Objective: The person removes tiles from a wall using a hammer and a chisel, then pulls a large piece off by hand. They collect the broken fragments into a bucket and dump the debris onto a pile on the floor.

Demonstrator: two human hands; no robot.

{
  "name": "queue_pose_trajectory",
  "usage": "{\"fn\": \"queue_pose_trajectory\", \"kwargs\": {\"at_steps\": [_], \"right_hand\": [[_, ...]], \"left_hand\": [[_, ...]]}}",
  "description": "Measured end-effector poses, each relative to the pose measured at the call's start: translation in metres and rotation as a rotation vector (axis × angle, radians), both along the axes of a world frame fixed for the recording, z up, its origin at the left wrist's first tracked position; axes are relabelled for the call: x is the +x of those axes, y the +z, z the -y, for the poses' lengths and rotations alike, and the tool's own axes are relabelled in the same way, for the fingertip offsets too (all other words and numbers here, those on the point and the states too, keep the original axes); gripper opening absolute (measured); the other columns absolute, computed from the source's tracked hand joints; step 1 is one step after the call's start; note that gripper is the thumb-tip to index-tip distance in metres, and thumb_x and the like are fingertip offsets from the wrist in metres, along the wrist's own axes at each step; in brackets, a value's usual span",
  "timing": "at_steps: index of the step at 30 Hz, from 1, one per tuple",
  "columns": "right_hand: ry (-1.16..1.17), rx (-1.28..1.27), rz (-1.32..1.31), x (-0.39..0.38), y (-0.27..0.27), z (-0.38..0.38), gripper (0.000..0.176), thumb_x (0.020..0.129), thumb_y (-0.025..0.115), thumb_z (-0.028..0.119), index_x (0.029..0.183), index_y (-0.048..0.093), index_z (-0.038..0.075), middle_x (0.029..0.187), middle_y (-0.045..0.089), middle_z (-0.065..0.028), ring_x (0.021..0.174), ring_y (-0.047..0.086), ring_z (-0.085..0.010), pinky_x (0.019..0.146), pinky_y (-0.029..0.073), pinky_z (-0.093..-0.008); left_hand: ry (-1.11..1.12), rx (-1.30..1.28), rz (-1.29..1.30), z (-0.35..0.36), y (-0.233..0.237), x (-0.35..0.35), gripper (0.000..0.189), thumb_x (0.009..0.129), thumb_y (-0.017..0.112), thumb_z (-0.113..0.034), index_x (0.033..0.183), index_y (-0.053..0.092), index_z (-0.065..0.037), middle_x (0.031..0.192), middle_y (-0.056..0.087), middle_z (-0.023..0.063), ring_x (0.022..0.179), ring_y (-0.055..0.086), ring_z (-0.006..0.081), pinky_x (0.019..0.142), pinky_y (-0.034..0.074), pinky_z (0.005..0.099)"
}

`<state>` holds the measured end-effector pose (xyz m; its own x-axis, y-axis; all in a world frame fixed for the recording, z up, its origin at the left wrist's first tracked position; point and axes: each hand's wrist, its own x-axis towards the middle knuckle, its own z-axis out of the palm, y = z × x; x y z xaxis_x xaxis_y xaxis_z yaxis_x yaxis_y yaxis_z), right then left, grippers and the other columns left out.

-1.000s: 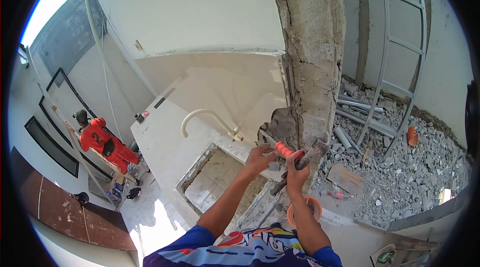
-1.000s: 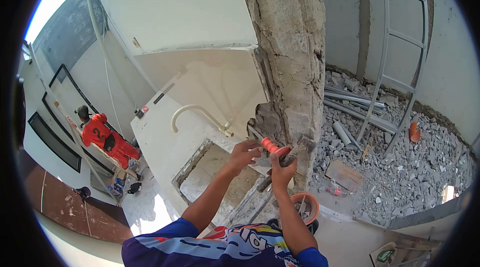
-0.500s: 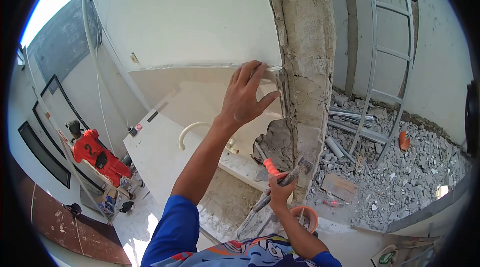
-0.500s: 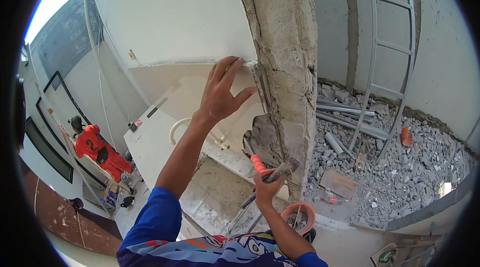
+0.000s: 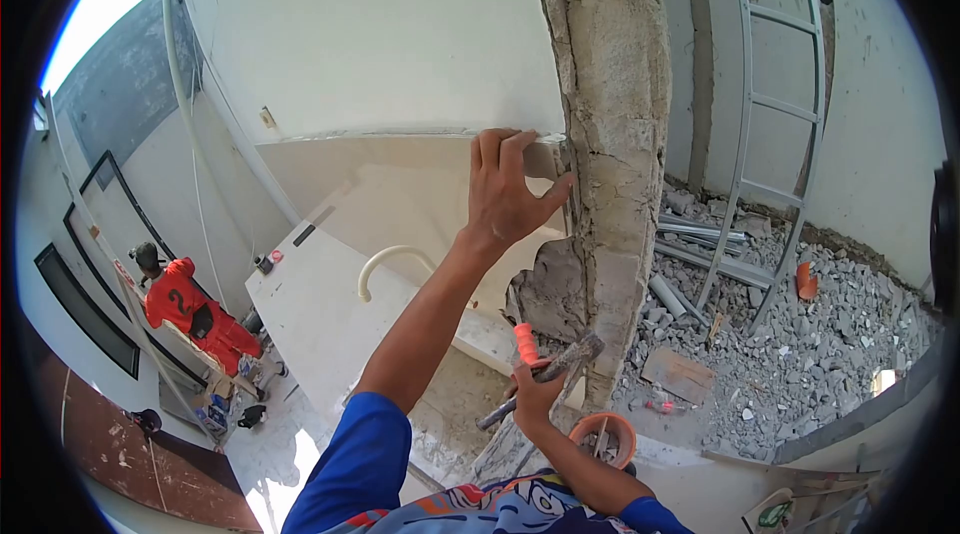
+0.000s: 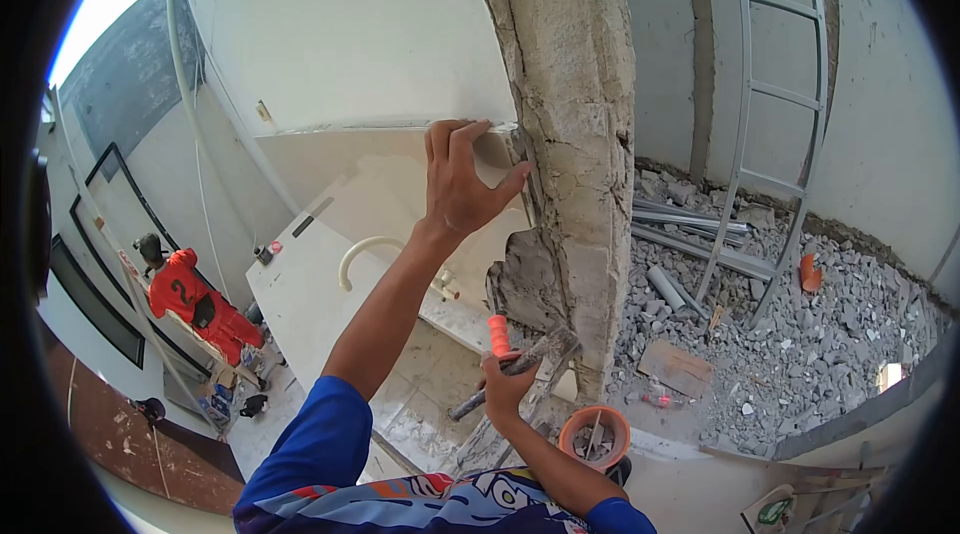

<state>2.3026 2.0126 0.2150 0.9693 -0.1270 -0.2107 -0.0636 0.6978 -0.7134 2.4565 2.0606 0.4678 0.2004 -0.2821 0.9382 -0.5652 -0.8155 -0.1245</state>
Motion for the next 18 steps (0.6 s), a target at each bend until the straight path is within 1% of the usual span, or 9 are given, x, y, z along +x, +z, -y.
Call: {"fn": "queue_pose_trajectory", "kwargs": {"at_steps": [4,6,7,10,12,13,16,18], "right_hand": [[0.024,0.021,0.008,-0.005,-0.003,-0.005,0.044,0.078,0.065,-0.003,0.106,0.035,0.011,0.08,0.052,-0.0059,0.053,0.055,-0.0144,0.036,0.045,-0.0286],[0.029,0.018,-0.009,0.005,-0.01,0.01,0.042,0.078,0.065,-0.003,0.106,0.036,0.011,0.081,0.052,-0.0063,0.053,0.055,-0.0147,0.036,0.045,-0.029],[0.06,0.031,0.01,0.013,-0.018,0.02,0.042,0.076,0.064,-0.003,0.104,0.037,0.011,0.082,0.053,-0.0069,0.053,0.055,-0.015,0.037,0.046,-0.0294],[0.16,0.098,0.078,0.034,-0.034,0.053,0.049,0.072,0.064,-0.008,0.108,0.036,0.01,0.093,0.051,-0.0094,0.059,0.057,-0.0152,0.037,0.046,-0.028],[0.184,0.033,0.155,0.048,-0.05,0.067,0.046,0.071,0.064,-0.006,0.106,0.037,0.01,0.088,0.053,-0.0091,0.055,0.055,-0.0157,0.037,0.045,-0.0292],[0.195,0.003,0.197,0.052,-0.058,0.069,0.045,0.071,0.064,-0.005,0.104,0.038,0.01,0.085,0.054,-0.009,0.053,0.054,-0.016,0.037,0.045,-0.0298],[0.123,0.047,0.215,0.049,-0.058,0.062,0.044,0.071,0.064,-0.005,0.104,0.039,0.01,0.088,0.054,-0.0098,0.054,0.054,-0.0164,0.038,0.045,-0.0311],[0.155,0.122,0.143,0.038,-0.057,0.052,0.043,0.071,0.065,-0.008,0.102,0.041,0.008,0.093,0.052,-0.0103,0.057,0.054,-0.016,0.041,0.047,-0.03]], "left_hand": [[0.024,-0.005,-0.002,0.002,0.0,-0.004,0.066,0.066,0.086,-0.022,0.114,0.049,0.002,0.106,0.05,0.0166,0.099,0.046,0.0326,0.086,0.042,0.0439],[0.034,0.005,-0.001,0.002,0.001,-0.003,0.066,0.065,0.086,-0.022,0.114,0.049,0.002,0.106,0.05,0.0165,0.099,0.046,0.0327,0.087,0.041,0.0441],[0.032,0.01,0.004,0.002,0.001,-0.002,0.065,0.065,0.086,-0.022,0.114,0.049,0.002,0.105,0.05,0.0164,0.099,0.046,0.0327,0.087,0.041,0.0441],[0.033,0.002,0.018,0.002,-0.002,0.001,0.064,0.064,0.086,-0.021,0.112,0.05,0.002,0.105,0.05,0.0161,0.098,0.046,0.0321,0.087,0.041,0.0437],[0.045,0.0,0.033,0.004,-0.002,0.002,0.064,0.063,0.086,-0.02,0.112,0.05,0.002,0.106,0.05,0.0161,0.098,0.046,0.032,0.087,0.041,0.0435],[0.054,0.003,0.043,0.005,-0.003,0.003,0.065,0.063,0.086,-0.019,0.113,0.05,0.001,0.105,0.05,0.0158,0.099,0.046,0.0314,0.087,0.041,0.043],[0.066,0.013,0.051,0.008,-0.002,0.0,0.066,0.062,0.086,-0.019,0.114,0.051,0.001,0.105,0.05,0.0151,0.099,0.046,0.0307,0.087,0.041,0.0419],[0.079,0.047,0.053,0.006,-0.001,0.0,0.066,0.062,0.086,-0.019,0.114,0.052,0.001,0.104,0.05,0.0146,0.099,0.046,0.0303,0.086,0.041,0.0411]]}}
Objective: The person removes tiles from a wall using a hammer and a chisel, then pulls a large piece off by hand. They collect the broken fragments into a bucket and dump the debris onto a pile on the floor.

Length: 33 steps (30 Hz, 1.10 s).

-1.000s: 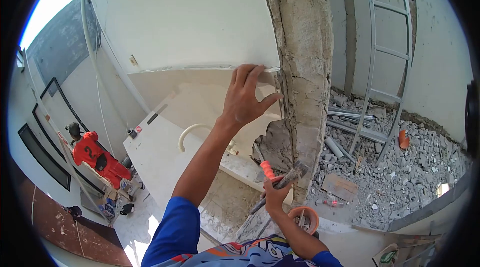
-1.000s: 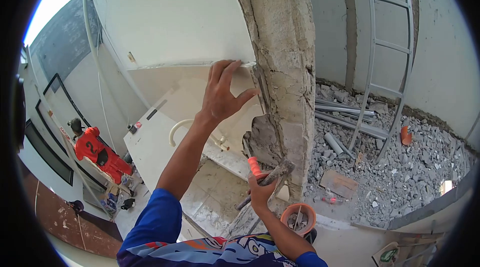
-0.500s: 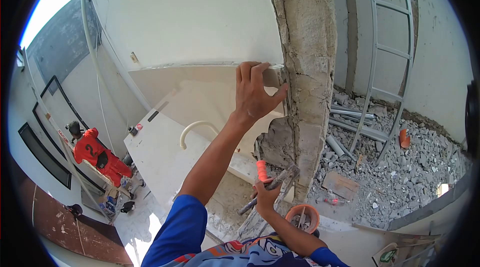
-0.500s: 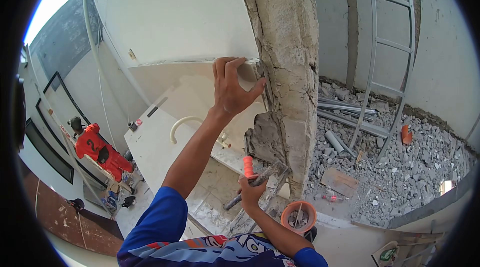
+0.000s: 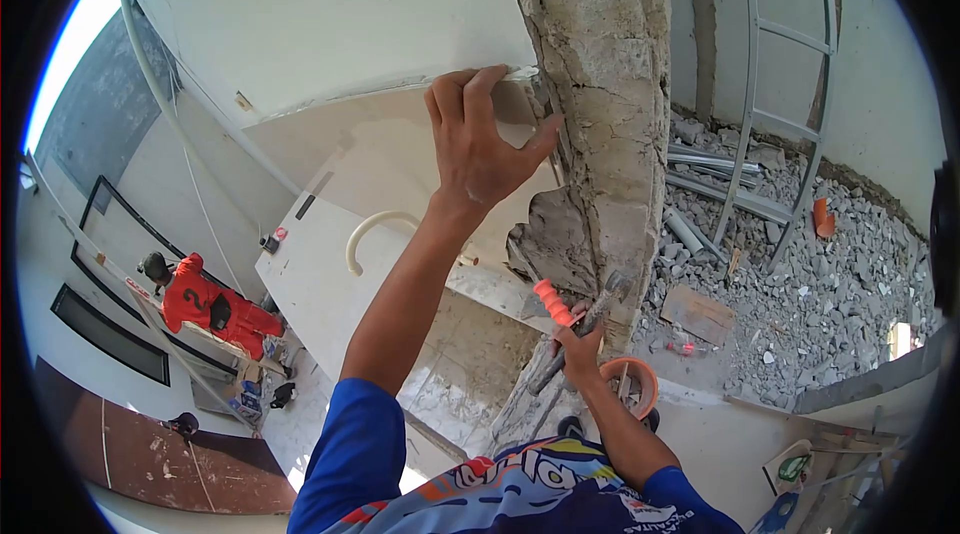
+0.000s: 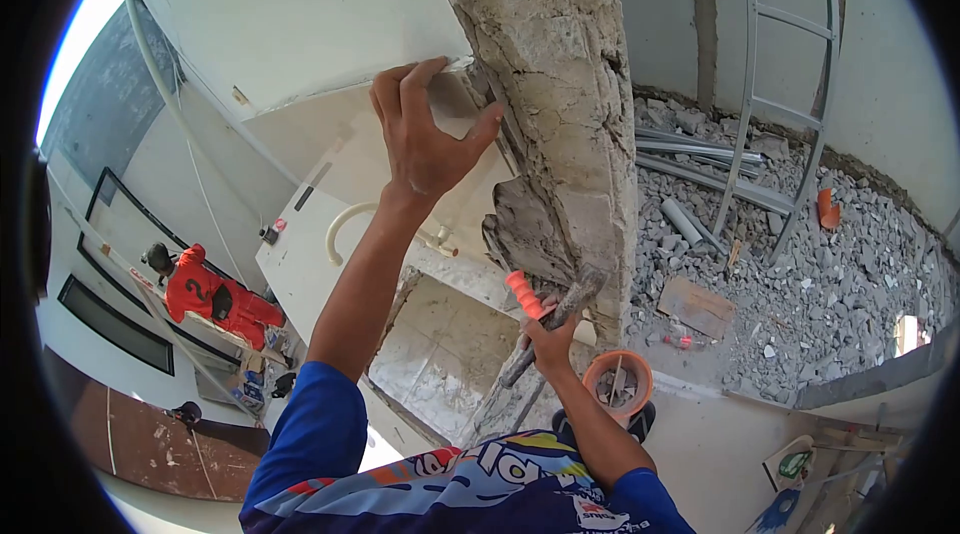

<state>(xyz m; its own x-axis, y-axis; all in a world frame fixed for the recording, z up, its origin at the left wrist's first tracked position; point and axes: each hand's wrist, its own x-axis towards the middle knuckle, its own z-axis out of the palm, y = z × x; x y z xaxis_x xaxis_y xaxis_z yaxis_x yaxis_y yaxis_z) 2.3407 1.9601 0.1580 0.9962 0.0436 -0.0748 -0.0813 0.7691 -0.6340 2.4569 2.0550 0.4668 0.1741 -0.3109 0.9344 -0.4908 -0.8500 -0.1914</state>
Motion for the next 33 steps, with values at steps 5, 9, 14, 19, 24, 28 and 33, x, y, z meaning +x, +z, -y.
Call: {"fn": "queue_pose_trajectory", "kwargs": {"at_steps": [5,9,14,19,24,28,33], "right_hand": [[0.098,0.02,-0.064,-0.029,-0.013,-0.061,0.044,0.07,0.068,-0.008,0.098,0.04,0.011,0.074,0.052,-0.006,0.049,0.052,-0.0156,0.044,0.045,-0.0302],[0.134,0.017,-0.051,-0.035,0.002,-0.074,0.046,0.069,0.07,-0.01,0.095,0.039,0.012,0.071,0.05,-0.005,0.048,0.05,-0.0147,0.044,0.045,-0.0297],[0.046,0.003,-0.044,-0.034,-0.005,-0.066,0.045,0.069,0.069,-0.012,0.092,0.038,0.012,0.076,0.051,-0.0057,0.05,0.051,-0.0163,0.044,0.046,-0.0309],[0.12,-0.019,-0.094,-0.032,0.006,-0.007,0.041,0.069,0.066,-0.01,0.093,0.038,0.009,0.091,0.05,-0.0085,0.06,0.057,-0.0172,0.046,0.051,-0.0316],[0.132,-0.236,-0.204,-0.071,-0.007,0.076,0.043,0.067,0.065,-0.008,0.096,0.038,0.008,0.086,0.05,-0.0088,0.056,0.057,-0.0187,0.045,0.051,-0.0317],[0.021,-0.255,-0.388,-0.094,0.008,0.139,0.037,0.069,0.063,0.001,0.097,0.041,0.012,0.084,0.056,-0.0103,0.054,0.058,-0.0173,0.042,0.05,-0.0292],[-0.163,-0.196,-0.52,-0.131,0.024,0.215,0.033,0.071,0.061,0.004,0.095,0.04,0.013,0.068,0.056,-0.0076,0.052,0.057,-0.0159,0.039,0.044,-0.0266]], "left_hand": [[-0.004,0.008,0.007,-0.004,-0.002,0.004,0.064,0.06,0.084,-0.018,0.113,0.052,0.0,0.105,0.048,0.0148,0.099,0.045,0.0303,0.085,0.042,0.041],[-0.092,-0.021,0.018,-0.014,-0.015,-0.004,0.066,0.058,0.082,-0.017,0.113,0.05,-0.002,0.108,0.045,0.0161,0.1,0.043,0.0313,0.085,0.04,0.041],[-0.193,-0.045,0.064,-0.01,-0.018,0.013,0.07,0.054,0.082,-0.018,0.112,0.047,-0.003,0.109,0.044,0.0158,0.101,0.042,0.0307,0.086,0.038,0.0401],[-0.122,0.037,0.13,-0.01,-0.006,0.021,0.059,0.057,0.077,-0.028,0.101,0.045,-0.003,0.098,0.045,0.0132,0.092,0.041,0.0274,0.081,0.034,0.0404],[-0.187,0.044,0.181,-0.016,-0.009,0.029,0.054,0.063,0.068,-0.041,0.094,0.045,-0.004,0.087,0.044,0.0107,0.084,0.041,0.0266,0.078,0.029,0.0413],[-0.261,0.109,0.251,-0.025,-0.005,0.024,0.05,0.068,0.068,-0.044,0.093,0.049,-0.004,0.085,0.047,0.0074,0.079,0.045,0.0232,0.08,0.031,0.0382],[-0.434,0.155,0.179,-0.035,-0.003,-0.009,0.052,0.08,0.067,-0.045,0.098,0.049,0.0,0.086,0.048,0.0107,0.08,0.046,0.0229,0.067,0.039,0.033]]}}
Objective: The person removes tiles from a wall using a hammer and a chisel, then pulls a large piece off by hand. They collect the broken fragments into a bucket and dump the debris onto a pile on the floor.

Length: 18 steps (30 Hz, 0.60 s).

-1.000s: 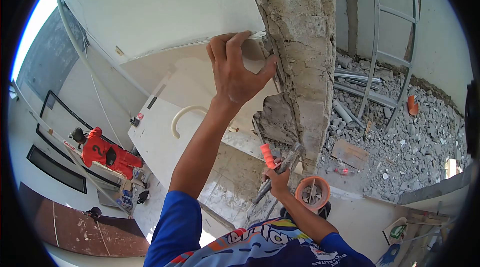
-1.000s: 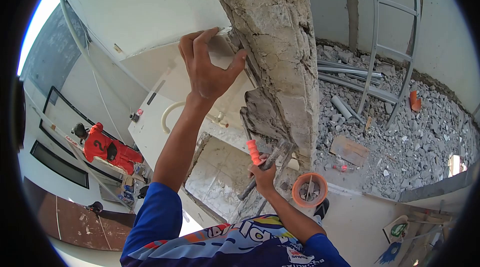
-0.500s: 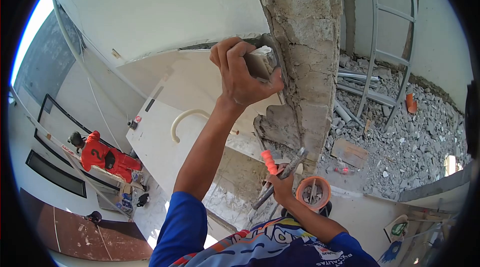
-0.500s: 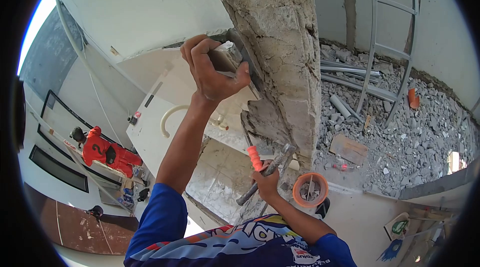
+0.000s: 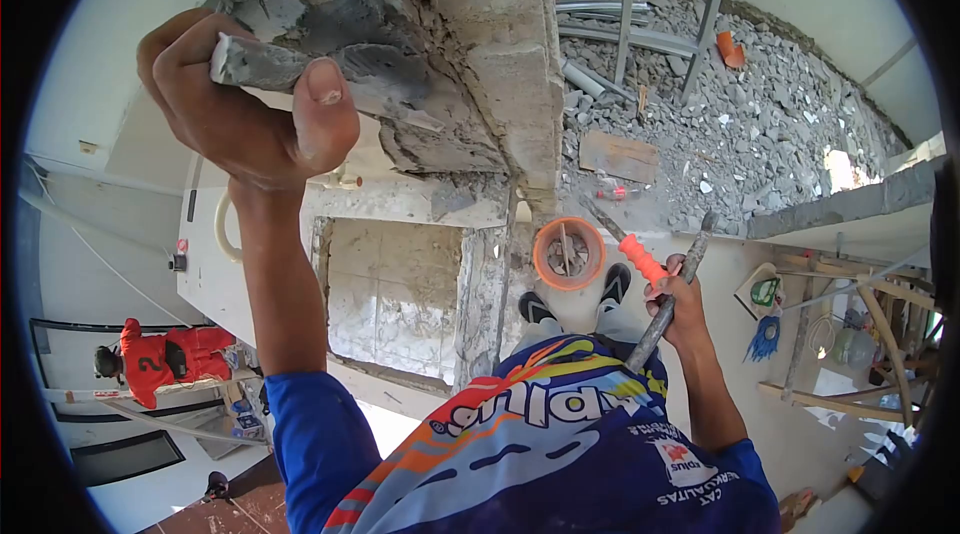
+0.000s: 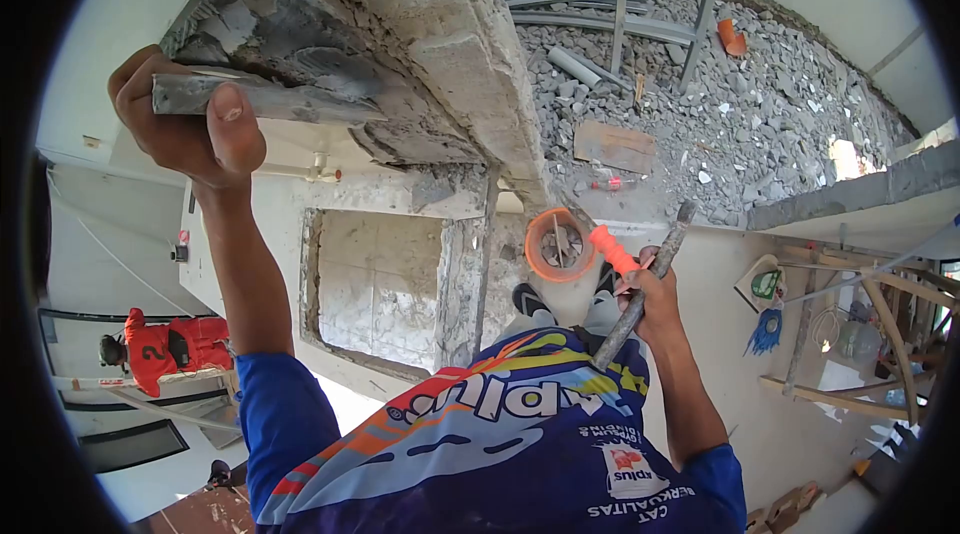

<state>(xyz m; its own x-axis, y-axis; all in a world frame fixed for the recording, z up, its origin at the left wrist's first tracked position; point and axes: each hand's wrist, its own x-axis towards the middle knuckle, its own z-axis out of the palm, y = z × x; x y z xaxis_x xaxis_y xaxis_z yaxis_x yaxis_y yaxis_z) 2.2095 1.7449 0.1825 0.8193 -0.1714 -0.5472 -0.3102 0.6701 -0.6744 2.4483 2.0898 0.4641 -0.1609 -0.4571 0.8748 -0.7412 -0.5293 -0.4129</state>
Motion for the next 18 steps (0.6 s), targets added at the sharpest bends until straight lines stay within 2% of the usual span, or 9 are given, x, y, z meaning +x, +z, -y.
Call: {"fn": "queue_pose_trajectory", "kwargs": {"at_steps": [4,6,8,9,10,12,13,14,18], "right_hand": [[-0.111,-0.147,-0.032,-0.033,-0.021,0.06,0.032,0.072,0.06,0.005,0.094,0.039,0.014,0.069,0.053,-0.0064,0.052,0.057,-0.016,0.038,0.042,-0.0267],[-0.188,-0.142,-0.077,-0.042,-0.033,0.085,0.032,0.072,0.06,0.006,0.094,0.039,0.015,0.069,0.051,-0.0057,0.051,0.057,-0.0158,0.039,0.042,-0.0266],[-0.219,-0.142,-0.142,-0.049,-0.044,0.115,0.031,0.072,0.059,0.007,0.093,0.039,0.016,0.071,0.049,-0.0045,0.051,0.055,-0.015,0.041,0.041,-0.0259],[-0.218,-0.139,-0.176,-0.053,-0.053,0.131,0.028,0.075,0.06,0.009,0.092,0.04,0.018,0.072,0.047,-0.0026,0.052,0.052,-0.0126,0.041,0.039,-0.0236],[-0.218,-0.134,-0.214,-0.058,-0.063,0.147,0.025,0.077,0.06,0.011,0.091,0.041,0.021,0.072,0.046,-0.0007,0.052,0.049,-0.0102,0.041,0.038,-0.0212],[-0.239,-0.123,-0.297,-0.068,-0.075,0.176,0.023,0.079,0.06,0.014,0.091,0.042,0.024,0.073,0.043,0.0023,0.053,0.046,-0.0073,0.042,0.035,-0.019],[-0.236,-0.126,-0.336,-0.073,-0.079,0.19,0.024,0.079,0.061,0.014,0.091,0.042,0.023,0.073,0.044,0.0023,0.053,0.046,-0.0073,0.042,0.035,-0.019],[-0.235,-0.131,-0.377,-0.081,-0.083,0.206,0.024,0.079,0.061,0.014,0.091,0.042,0.023,0.073,0.044,0.0023,0.053,0.046,-0.0073,0.042,0.035,-0.019],[-0.253,-0.2,-0.491,-0.099,-0.1,0.257,0.027,0.079,0.063,0.015,0.095,0.042,0.02,0.076,0.049,0.0003,0.051,0.049,-0.009,0.041,0.036,-0.0204]], "left_hand": [[0.081,0.027,-0.404,0.03,-0.009,-0.076,0.055,0.081,0.07,-0.046,0.104,0.045,-0.002,0.103,0.043,0.0137,0.097,0.042,0.0217,0.077,0.038,0.032],[0.127,0.009,-0.693,0.052,-0.018,-0.11,0.065,0.078,0.074,-0.054,0.106,0.045,-0.003,0.105,0.041,0.0132,0.096,0.041,0.0213,0.078,0.038,0.0313],[0.061,0.069,-0.911,0.078,-0.036,-0.129,0.074,0.066,0.085,-0.051,0.106,0.045,-0.002,0.093,0.039,0.0114,0.085,0.04,0.0223,0.069,0.037,0.0342],[0.064,0.1,-1.006,0.096,-0.05,-0.138,0.075,0.062,0.088,-0.046,0.106,0.045,-0.003,0.093,0.039,0.0118,0.085,0.04,0.023,0.071,0.037,0.0349],[0.093,0.149,-1.102,0.113,-0.067,-0.147,0.071,0.063,0.088,-0.042,0.105,0.045,-0.004,0.093,0.042,0.0121,0.084,0.041,0.0246,0.074,0.034,0.0373],[0.089,0.182,-1.236,0.15,-0.117,-0.154,0.068,0.064,0.086,-0.04,0.105,0.045,-0.005,0.093,0.046,0.012,0.084,0.044,0.0275,0.077,0.031,0.0413],[0.066,0.107,-1.303,0.169,-0.149,-0.157,0.067,0.063,0.087,-0.036,0.103,0.045,-0.005,0.093,0.048,0.0121,0.085,0.046,0.0281,0.077,0.032,0.0407],[0.085,0.07,-1.347,0.182,-0.182,-0.159,0.065,0.064,0.088,-0.032,0.102,0.043,-0.003,0.094,0.049,0.0129,0.084,0.048,0.0285,0.075,0.037,0.0403],[0.158,-0.452,-1.645,0.217,-0.342,-0.177,0.053,0.071,0.086,-0.02,0.098,0.046,0.002,0.088,0.052,0.0148,0.076,0.054,0.0296,0.068,0.045,0.0382]]}}
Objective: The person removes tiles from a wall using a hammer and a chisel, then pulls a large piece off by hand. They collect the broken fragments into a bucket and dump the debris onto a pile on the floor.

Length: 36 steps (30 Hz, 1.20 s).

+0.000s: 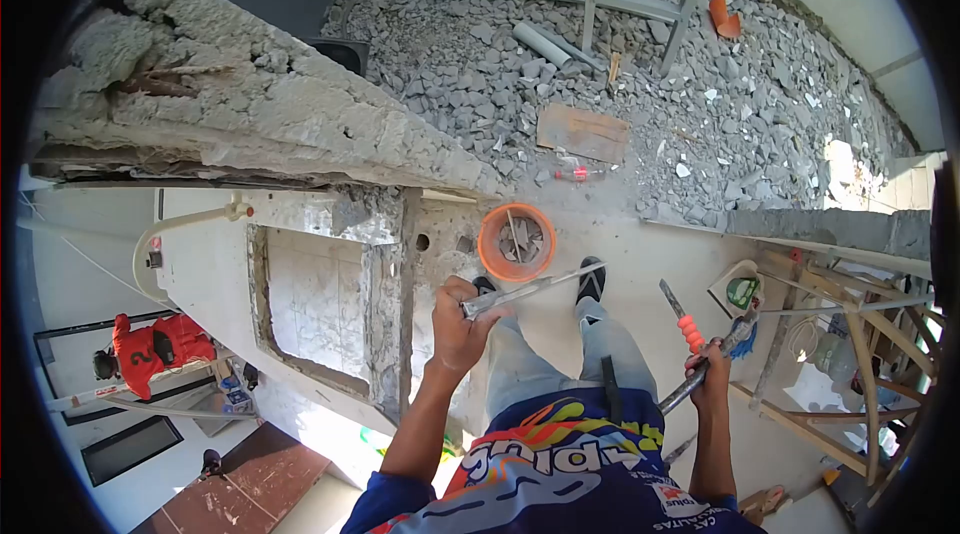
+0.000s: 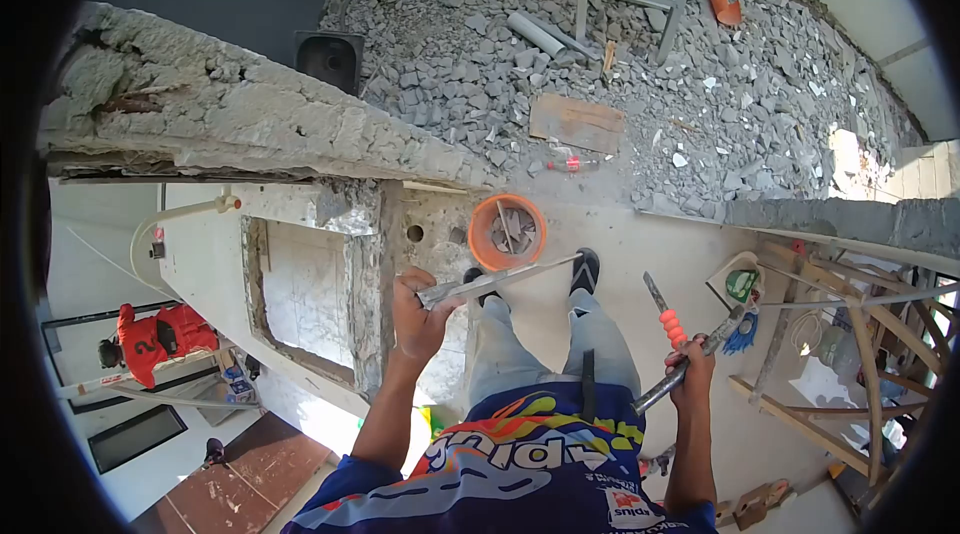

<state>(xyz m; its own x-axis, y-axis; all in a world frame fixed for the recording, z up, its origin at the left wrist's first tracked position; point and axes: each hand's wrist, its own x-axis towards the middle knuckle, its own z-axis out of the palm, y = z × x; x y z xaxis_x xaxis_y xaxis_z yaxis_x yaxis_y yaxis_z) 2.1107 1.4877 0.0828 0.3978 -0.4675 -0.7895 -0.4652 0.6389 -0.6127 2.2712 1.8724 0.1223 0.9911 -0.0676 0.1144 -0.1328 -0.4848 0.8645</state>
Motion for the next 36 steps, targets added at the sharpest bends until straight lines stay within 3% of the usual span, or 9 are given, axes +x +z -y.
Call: {"fn": "queue_pose_trajectory", "kwargs": {"at_steps": [7,14,23,26,29,30,32,33,36], "right_hand": [[0.119,-0.096,-0.173,-0.012,-0.042,0.065,0.026,0.079,0.062,0.016,0.096,0.043,0.021,0.075,0.051,-0.0008,0.05,0.052,-0.0106,0.039,0.041,-0.0222],[0.105,-0.039,-0.274,0.001,-0.064,0.069,0.024,0.08,0.06,0.015,0.096,0.043,0.023,0.074,0.048,0.0003,0.051,0.049,-0.0087,0.039,0.04,-0.021],[0.097,-0.047,-0.314,-0.011,-0.085,0.058,0.04,0.067,0.062,0.01,0.1,0.039,0.013,0.08,0.055,-0.0109,0.049,0.057,-0.0182,0.039,0.046,-0.0273],[0.253,-0.12,-0.289,-0.028,-0.083,0.059,0.015,0.083,0.062,0.014,0.095,0.059,0.006,0.101,0.068,-0.0158,0.056,0.056,-0.0144,0.048,0.046,-0.0274],[0.265,-0.078,-0.283,-0.018,-0.07,0.046,0.026,0.081,0.063,0.006,0.105,0.053,0.004,0.104,0.067,-0.0143,0.062,0.056,-0.012,0.052,0.045,-0.0233],[0.309,-0.054,-0.213,-0.029,-0.073,0.052,0.03,0.083,0.061,0.003,0.111,0.051,0.003,0.096,0.066,-0.0101,0.065,0.055,-0.0133,0.056,0.047,-0.0251],[0.394,-0.155,-0.337,-0.018,-0.085,0.045,0.033,0.071,0.063,0.005,0.099,0.044,0.008,0.08,0.057,-0.0095,0.053,0.055,-0.017,0.044,0.045,-0.0282],[0.44,-0.203,-0.397,-0.009,-0.079,0.033,0.035,0.066,0.064,0.006,0.092,0.041,0.011,0.072,0.052,-0.0093,0.046,0.055,-0.0189,0.038,0.045,-0.0297],[0.534,-0.084,-0.147,0.035,-0.043,-0.02,0.035,0.068,0.067,0.004,0.091,0.042,0.012,0.078,0.054,-0.0086,0.048,0.055,-0.016,0.04,0.044,-0.0279]], "left_hand": [[0.517,0.164,-0.188,0.054,-0.238,0.005,0.034,0.077,0.081,-0.017,0.085,0.054,0.002,0.075,0.057,0.0138,0.066,0.058,0.0258,0.062,0.046,0.0364],[0.801,0.398,-0.37,0.029,-0.417,0.026,0.043,0.072,0.083,-0.03,0.076,0.056,0.004,0.069,0.06,0.0188,0.063,0.061,0.0366,0.065,0.048,0.0461],[0.476,0.21,-0.664,0.014,-0.538,0.055,0.036,0.067,0.08,-0.023,0.082,0.065,0.007,0.087,0.065,0.0266,0.087,0.066,0.0423,0.074,0.051,0.0445],[0.458,0.376,-0.569,0.004,-0.586,0.06,0.031,0.068,0.076,-0.016,0.092,0.069,0.003,0.095,0.069,0.0216,0.093,0.068,0.0361,0.077,0.053,0.0431],[0.557,-0.262,-0.743,-0.021,-0.659,0.053,0.028,0.07,0.074,-0.013,0.093,0.07,0.002,0.098,0.07,0.0202,0.097,0.069,0.0313,0.079,0.054,0.0413],[0.546,-0.216,-0.723,-0.013,-0.586,0.061,0.032,0.073,0.074,-0.015,0.098,0.068,0.003,0.1,0.069,0.0204,0.099,0.068,0.0298,0.08,0.054,0.039],[0.509,-0.249,-0.669,-0.01,-0.558,0.05,0.042,0.08,0.072,-0.014,0.116,0.059,0.004,0.102,0.068,0.0141,0.095,0.067,0.0231,0.083,0.052,0.0371],[0.603,-0.228,-0.634,0.007,-0.461,0.048,0.045,0.078,0.074,-0.017,0.114,0.06,0.005,0.103,0.068,0.0156,0.096,0.067,0.0242,0.083,0.051,0.0372],[0.468,-0.004,-0.67,0.012,-0.377,0.009,0.039,0.08,0.073,-0.022,0.109,0.064,0.002,0.1,0.07,0.0145,0.096,0.067,0.0243,0.08,0.052,0.0359]]}}
